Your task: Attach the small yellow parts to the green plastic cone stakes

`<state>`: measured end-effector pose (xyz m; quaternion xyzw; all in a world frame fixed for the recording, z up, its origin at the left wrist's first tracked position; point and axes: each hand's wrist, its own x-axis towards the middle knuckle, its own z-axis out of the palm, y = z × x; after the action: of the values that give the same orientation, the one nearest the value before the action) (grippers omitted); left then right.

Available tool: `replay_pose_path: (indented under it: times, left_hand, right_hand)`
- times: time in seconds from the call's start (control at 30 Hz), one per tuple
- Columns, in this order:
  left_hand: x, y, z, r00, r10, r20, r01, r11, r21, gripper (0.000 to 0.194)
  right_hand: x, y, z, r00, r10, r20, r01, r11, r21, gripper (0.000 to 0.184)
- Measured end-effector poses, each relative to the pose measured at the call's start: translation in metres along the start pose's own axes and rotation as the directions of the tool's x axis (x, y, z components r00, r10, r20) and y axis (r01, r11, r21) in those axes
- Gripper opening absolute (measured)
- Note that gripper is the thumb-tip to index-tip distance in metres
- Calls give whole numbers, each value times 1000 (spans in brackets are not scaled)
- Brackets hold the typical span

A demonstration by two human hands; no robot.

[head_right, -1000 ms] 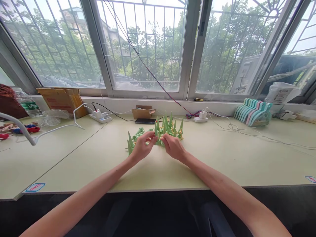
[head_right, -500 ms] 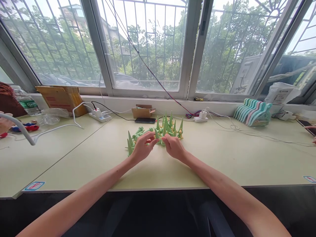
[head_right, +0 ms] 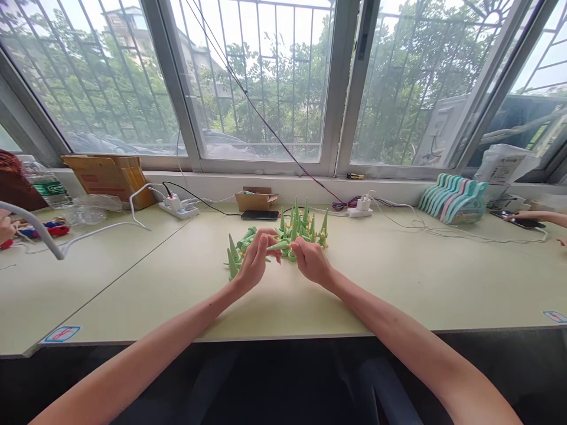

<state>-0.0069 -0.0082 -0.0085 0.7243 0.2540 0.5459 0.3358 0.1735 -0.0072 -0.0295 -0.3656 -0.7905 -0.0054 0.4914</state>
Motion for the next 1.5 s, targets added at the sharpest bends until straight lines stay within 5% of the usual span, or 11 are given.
replay_pose_path:
  times: [0.37,1.0,1.5]
  left_hand:
    - [-2,-1,3,983,-114,143,107,993,53,36]
    - [-3,5,0,990,-34,137,8,983,183,25]
    - [-3,-1,0,992,-48,120,19,972,235,36]
  right_hand:
    - [-1,0,0,1000,-20,-4,20,999,35,30]
    - [0,3,1,998,-62,12,61,998,31,40]
    - [2,-2,0,991,-122,47,121,992,27,42]
